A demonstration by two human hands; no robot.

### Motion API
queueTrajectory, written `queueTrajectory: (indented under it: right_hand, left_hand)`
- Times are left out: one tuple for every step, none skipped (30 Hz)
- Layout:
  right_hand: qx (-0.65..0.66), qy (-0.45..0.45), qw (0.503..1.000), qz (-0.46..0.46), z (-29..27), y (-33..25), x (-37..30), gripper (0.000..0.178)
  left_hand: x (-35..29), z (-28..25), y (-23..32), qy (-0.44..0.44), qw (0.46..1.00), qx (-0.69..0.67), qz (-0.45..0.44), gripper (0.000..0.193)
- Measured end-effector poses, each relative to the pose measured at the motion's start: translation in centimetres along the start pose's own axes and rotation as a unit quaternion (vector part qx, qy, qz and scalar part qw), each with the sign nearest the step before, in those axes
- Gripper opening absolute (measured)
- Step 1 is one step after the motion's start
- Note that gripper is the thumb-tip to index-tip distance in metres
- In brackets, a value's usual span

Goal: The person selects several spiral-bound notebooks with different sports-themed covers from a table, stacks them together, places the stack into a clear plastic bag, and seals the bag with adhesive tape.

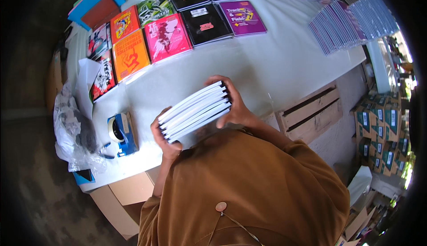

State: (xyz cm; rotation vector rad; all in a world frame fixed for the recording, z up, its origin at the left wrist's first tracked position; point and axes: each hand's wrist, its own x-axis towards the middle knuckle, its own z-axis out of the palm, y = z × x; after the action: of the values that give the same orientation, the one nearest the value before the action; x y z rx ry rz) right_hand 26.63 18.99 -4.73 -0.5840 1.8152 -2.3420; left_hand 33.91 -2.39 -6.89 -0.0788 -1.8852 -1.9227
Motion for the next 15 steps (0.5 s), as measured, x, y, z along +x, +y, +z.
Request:
queueTrajectory:
  right_hand:
    - [-0.005,-0.001,0.999,-0.035,-0.4,0.2,0.1,0.108]
    - [-0.01,-0.001,0.997,-0.071,-0.5,0.6,0.2,0.111]
    - [-0.029,-0.005,0.996,-0.087,-0.4,1.1,-0.1,0.113]
    - [-0.026,-0.007,0.996,-0.082,-0.5,1.4,-0.3,0.113]
    - [-0.039,-0.017,0.996,-0.072,-0.7,1.7,-0.6,0.112]
    - [-0.055,-0.029,0.996,-0.066,-1.0,1.9,-0.6,0.111]
    - [-0.053,-0.035,0.995,-0.074,-1.0,2.1,-0.6,0.108]
    - [-0.051,-0.039,0.995,-0.075,-1.1,2.7,-0.6,0.108]
    - [-0.048,-0.036,0.993,-0.104,-0.9,3.7,-0.6,0.105]
    - [-0.047,-0.026,0.99,-0.131,-1.1,5.0,-0.9,0.103]
    - [-0.046,-0.028,0.99,-0.134,-1.6,6.7,-1.6,0.103]
    - [-0.056,-0.028,0.994,-0.091,-2.3,8.8,-2.4,0.101]
    - [-0.067,-0.031,0.996,-0.046,-2.7,9.8,-2.7,0.099]
    - [-0.066,-0.036,0.996,-0.05,-3.3,10.6,-3.0,0.099]
    - [-0.146,-0.034,0.988,0.031,-3.9,11.1,-3.2,0.098]
  left_hand:
    - [-0.1,0.4,0.0,-0.029,0.999,-0.024,0.001,0.095]
    - [-0.7,1.0,-0.6,-0.039,0.995,-0.094,0.004,0.096]
    - [-1.3,1.4,-0.9,-0.011,0.989,-0.139,-0.041,0.103]
    - [-1.7,1.6,-1.4,-0.007,0.99,-0.136,-0.045,0.103]
    - [-2.0,1.7,-2.0,-0.016,0.991,-0.124,-0.055,0.103]
    - [-2.1,1.9,-2.8,-0.025,0.991,-0.115,-0.062,0.102]
    - [-2.1,1.7,-3.6,-0.029,0.993,-0.107,-0.029,0.099]
    - [-3.1,0.3,-6.2,-0.025,0.994,-0.105,-0.027,0.099]
    - [-4.9,-1.9,-9.9,-0.083,0.988,-0.044,-0.123,0.097]
    - [-4.7,-1.9,-10.4,-0.112,0.979,0.001,-0.171,0.092]
    - [-4.4,-1.8,-10.6,-0.146,0.964,0.05,-0.216,0.088]
    - [-4.0,-1.8,-10.7,-0.183,0.944,0.098,-0.256,0.083]
    - [-3.4,-1.8,-10.9,-0.255,0.932,0.219,-0.133,0.074]
    - [-3.3,-2.3,-10.6,-0.276,0.923,0.24,-0.123,0.059]
    - [-3.0,-2.2,-9.8,-0.299,0.912,0.257,-0.115,0.045]
